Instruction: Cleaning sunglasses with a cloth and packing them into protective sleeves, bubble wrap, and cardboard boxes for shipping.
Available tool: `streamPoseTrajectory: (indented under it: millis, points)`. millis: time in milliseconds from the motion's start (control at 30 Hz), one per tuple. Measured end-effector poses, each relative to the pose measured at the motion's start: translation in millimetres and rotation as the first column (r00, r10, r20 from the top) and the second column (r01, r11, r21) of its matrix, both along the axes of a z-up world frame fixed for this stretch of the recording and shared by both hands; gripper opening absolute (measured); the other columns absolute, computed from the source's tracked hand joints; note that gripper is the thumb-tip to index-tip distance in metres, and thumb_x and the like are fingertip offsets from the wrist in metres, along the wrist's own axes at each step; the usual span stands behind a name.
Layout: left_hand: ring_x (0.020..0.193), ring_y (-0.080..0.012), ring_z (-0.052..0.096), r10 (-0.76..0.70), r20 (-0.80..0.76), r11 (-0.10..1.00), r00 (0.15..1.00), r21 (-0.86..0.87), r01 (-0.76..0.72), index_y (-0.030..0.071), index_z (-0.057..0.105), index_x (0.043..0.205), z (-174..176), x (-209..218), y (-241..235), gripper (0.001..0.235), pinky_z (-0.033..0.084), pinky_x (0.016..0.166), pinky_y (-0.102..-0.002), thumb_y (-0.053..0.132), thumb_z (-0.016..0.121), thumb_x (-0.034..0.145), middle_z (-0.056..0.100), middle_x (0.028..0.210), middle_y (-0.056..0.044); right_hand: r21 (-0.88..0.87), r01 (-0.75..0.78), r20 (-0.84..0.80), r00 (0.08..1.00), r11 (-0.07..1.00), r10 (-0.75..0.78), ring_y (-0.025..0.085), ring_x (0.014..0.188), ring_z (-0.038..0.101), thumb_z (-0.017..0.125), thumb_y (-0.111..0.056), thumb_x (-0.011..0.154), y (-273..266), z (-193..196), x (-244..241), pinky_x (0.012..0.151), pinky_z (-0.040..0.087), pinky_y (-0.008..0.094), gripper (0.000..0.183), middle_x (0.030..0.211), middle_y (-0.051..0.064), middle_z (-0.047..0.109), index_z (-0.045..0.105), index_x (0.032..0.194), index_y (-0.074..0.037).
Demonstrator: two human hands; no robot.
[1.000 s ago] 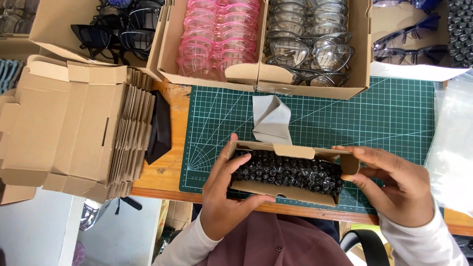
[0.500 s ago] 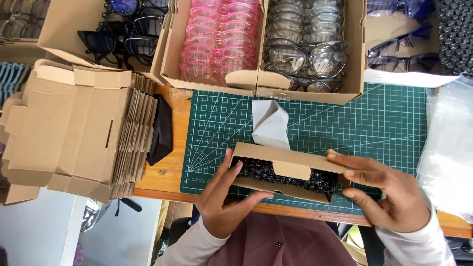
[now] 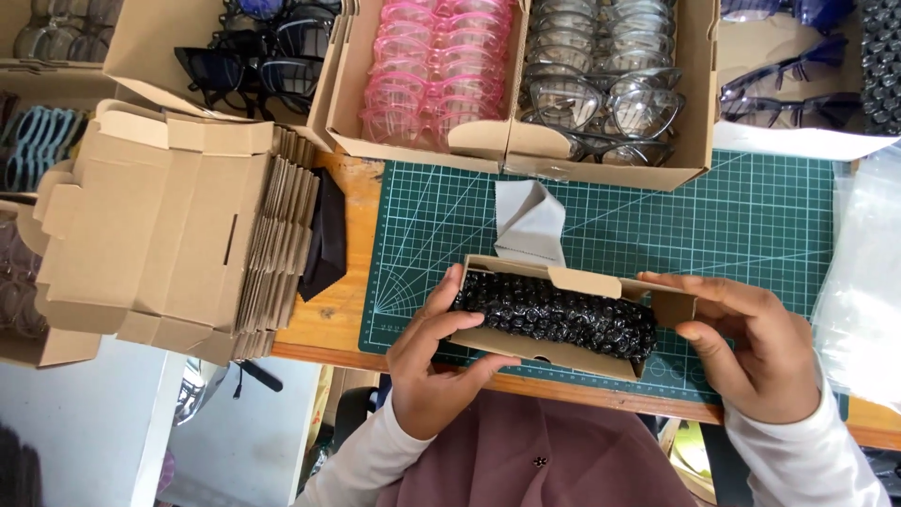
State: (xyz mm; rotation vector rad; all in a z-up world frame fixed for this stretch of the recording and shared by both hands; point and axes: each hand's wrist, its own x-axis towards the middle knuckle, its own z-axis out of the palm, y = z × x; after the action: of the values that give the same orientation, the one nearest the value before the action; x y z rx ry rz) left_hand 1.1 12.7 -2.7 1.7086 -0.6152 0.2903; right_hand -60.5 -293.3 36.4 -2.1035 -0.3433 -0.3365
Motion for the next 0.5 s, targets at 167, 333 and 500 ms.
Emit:
streamPoseTrajectory:
  millis: [167, 333, 500]
  points:
    - [0.137, -0.0395, 0.058, 0.052, 0.055, 0.998, 0.997, 0.031, -0.053, 0.002, 0.068, 0.11, -1, 1, -2, 0.051, 0.055, 0.118, -0.05, 0.009, 0.099, 0.07, 0.06, 0.139, -0.027, 0.001, 0.01, -0.047, 0.999, 1.0, -0.01, 0.037, 0.122, 0.074, 0.058, -0.008, 0.095, -5, -3, 0, 0.077, 0.065, 0.031, 0.042, 0.133, 0.021, 0.068, 0.05, 0.135, 0.002]
    - [0.137, -0.0375, 0.062, 0.075, 0.019, 0.995, 0.997, 0.069, -0.076, 0.007, 0.056, 0.128, -3, 1, -1, 0.072, 0.055, 0.118, -0.046, 0.016, 0.1, 0.072, 0.059, 0.143, -0.021, -0.032, -0.061, -0.074, 0.996, 0.998, 0.058, 0.039, 0.133, 0.07, 0.067, -0.003, 0.089, -9, 3, 1, 0.093, 0.07, 0.033, 0.043, 0.131, 0.017, 0.071, 0.058, 0.131, -0.003]
    - [0.149, -0.0411, 0.048, 0.019, 0.008, 0.995, 1.0, 0.102, -0.019, 0.002, 0.026, 0.157, -4, 1, 1, 0.106, 0.055, 0.12, -0.05, 0.016, 0.097, 0.079, 0.045, 0.15, -0.024, -0.101, -0.152, -0.028, 0.988, 0.983, 0.15, 0.039, 0.129, 0.071, 0.07, -0.006, 0.086, -11, 5, 1, 0.095, 0.072, 0.037, 0.046, 0.136, 0.024, 0.067, 0.059, 0.131, -0.006]
